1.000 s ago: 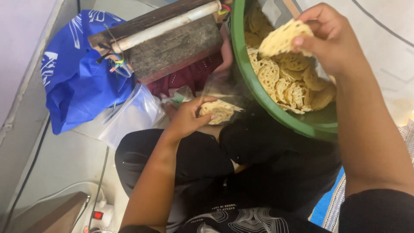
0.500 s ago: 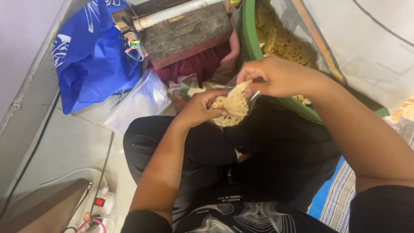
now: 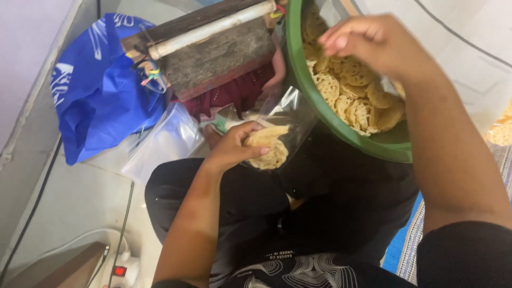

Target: The person sits on the floor and packs round, lacy snacks from a green basin into clear plastic bags. They repeatedly pick up snacks, place them into bags, and set the filled bags aside.

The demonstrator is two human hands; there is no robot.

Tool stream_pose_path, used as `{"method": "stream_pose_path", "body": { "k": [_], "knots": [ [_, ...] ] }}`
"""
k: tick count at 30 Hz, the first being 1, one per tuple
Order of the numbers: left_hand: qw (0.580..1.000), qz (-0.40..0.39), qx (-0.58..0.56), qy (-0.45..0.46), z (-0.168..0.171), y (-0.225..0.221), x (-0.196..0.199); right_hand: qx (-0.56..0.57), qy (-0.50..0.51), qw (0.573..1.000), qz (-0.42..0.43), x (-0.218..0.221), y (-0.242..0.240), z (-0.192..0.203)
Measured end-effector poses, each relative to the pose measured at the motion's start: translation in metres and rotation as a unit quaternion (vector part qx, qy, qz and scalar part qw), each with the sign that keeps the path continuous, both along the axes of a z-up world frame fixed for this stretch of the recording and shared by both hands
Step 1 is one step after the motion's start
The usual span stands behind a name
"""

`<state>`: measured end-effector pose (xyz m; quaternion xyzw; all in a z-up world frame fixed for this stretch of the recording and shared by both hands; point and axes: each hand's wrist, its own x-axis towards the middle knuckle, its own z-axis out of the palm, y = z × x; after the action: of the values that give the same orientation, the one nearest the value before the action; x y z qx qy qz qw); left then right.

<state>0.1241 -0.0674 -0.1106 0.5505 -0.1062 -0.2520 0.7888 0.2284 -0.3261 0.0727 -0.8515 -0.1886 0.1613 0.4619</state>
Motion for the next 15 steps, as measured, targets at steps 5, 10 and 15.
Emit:
{"method": "stream_pose_path", "body": {
  "k": [5, 10, 15],
  "knots": [
    [0.999, -0.021, -0.028, 0.031, 0.005, 0.001, 0.007, -0.304, 0.005, 0.952, 0.028, 0.032, -0.077, -0.111],
    [0.996, -0.001, -0.041, 0.078, 0.001, -0.002, 0.012, -0.601, -0.065, 0.793, 0.075, 0.022, -0.139, -0.235],
    [0.995, 0.027, -0.016, 0.098, -0.006, -0.004, 0.013, -0.591, 0.011, 0.805, 0.053, 0.018, -0.116, -0.220]
  ]
}}
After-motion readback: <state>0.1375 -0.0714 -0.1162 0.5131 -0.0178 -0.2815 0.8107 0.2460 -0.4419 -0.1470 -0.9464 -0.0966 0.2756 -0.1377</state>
